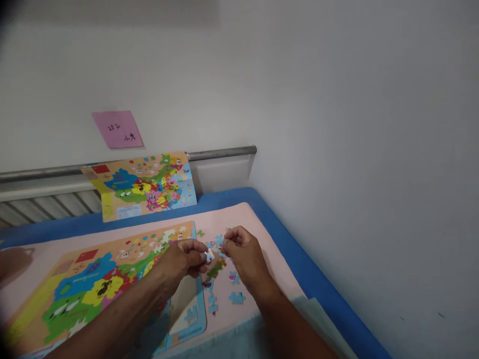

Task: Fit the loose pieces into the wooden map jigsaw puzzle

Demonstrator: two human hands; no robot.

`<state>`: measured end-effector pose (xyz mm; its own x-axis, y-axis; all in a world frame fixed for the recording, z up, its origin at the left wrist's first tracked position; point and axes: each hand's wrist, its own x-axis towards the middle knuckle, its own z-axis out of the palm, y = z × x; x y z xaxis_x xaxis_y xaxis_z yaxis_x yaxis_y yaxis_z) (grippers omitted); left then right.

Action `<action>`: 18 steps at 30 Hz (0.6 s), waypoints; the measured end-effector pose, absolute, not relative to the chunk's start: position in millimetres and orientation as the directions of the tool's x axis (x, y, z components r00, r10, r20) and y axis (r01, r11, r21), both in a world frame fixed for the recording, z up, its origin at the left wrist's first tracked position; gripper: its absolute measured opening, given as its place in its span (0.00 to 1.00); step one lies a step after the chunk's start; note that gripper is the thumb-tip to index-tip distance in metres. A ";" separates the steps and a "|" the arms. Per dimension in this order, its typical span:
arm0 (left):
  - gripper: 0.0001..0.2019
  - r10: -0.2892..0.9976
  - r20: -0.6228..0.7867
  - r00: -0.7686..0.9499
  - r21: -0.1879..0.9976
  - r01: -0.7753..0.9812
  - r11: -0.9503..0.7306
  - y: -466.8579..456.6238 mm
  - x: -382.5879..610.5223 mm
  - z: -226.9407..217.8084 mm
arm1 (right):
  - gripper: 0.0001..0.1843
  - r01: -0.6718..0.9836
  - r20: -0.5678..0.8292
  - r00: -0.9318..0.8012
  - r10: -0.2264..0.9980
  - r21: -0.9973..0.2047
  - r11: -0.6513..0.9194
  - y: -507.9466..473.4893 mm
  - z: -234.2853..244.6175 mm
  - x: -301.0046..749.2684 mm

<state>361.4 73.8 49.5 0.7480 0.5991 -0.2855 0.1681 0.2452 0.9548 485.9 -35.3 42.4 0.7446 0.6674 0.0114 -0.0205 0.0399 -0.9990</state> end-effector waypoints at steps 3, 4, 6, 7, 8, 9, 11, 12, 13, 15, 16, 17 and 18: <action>0.16 0.583 -0.308 0.752 0.945 0.169 0.281 72.5 359.9 48.8 | 0.06 -0.020 0.015 0.737 0.676 -0.999 0.044 -34.5 39.7 486.2; 0.15 0.584 -0.309 0.750 0.943 0.165 0.287 72.0 359.2 48.1 | 0.06 -0.018 0.017 0.735 0.678 -0.999 0.045 -34.3 39.2 486.0; 0.13 0.609 -0.295 0.736 0.950 0.155 0.273 71.1 358.0 46.1 | 0.05 -0.015 0.019 0.729 0.684 -0.999 0.044 -34.0 39.3 484.9; 0.12 0.626 -0.287 0.725 0.953 0.153 0.260 70.7 357.4 44.9 | 0.05 -0.015 0.020 0.726 0.687 -0.999 0.044 -34.0 39.7 484.2; 0.12 0.638 -0.282 0.716 0.956 0.151 0.253 70.0 357.0 44.0 | 0.05 -0.016 0.020 0.725 0.688 -0.999 0.046 -34.0 40.1 483.5; 0.11 0.648 -0.283 0.707 0.955 0.147 0.257 69.2 356.6 43.4 | 0.05 -0.017 0.021 0.725 0.688 -0.999 0.049 -34.1 40.6 482.8; 0.13 0.657 -0.307 0.688 0.942 0.120 0.313 66.8 355.8 43.2 | 0.05 -0.020 0.019 0.726 0.687 -0.999 0.049 -34.3 41.1 481.9; 0.16 0.665 -0.319 0.676 0.932 0.096 0.350 65.2 355.4 43.7 | 0.06 -0.024 0.017 0.726 0.688 -0.999 0.049 -34.3 41.1 481.8; 0.19 0.671 -0.327 0.666 0.923 0.070 0.379 63.3 354.8 44.3 | 0.06 -0.027 0.014 0.725 0.689 -0.998 0.049 -34.3 40.7 481.8; 0.23 0.673 -0.331 0.661 0.913 0.045 0.405 59.1 353.3 45.8 | 0.06 -0.033 0.011 0.718 0.696 -0.998 0.051 -34.2 39.3 482.2; 0.23 0.669 -0.327 0.667 0.913 0.040 0.407 56.8 352.5 46.3 | 0.06 -0.034 0.014 0.715 0.699 -0.998 0.055 -34.0 38.3 482.4; 0.22 0.668 -0.322 0.671 0.912 0.032 0.408 54.5 351.6 46.8 | 0.06 -0.034 0.019 0.712 0.702 -0.998 0.062 -33.7 37.4 482.3; 0.20 0.668 -0.318 0.673 0.910 0.019 0.414 52.2 350.7 47.0 | 0.06 -0.036 0.024 0.710 0.704 -0.997 0.070 -33.4 36.5 482.0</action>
<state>350.7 52.2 47.0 0.6726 0.6683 -0.3179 0.0186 0.4142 0.9100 482.0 -33.4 36.5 0.7101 0.7037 0.0241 -0.0356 0.0701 -0.9969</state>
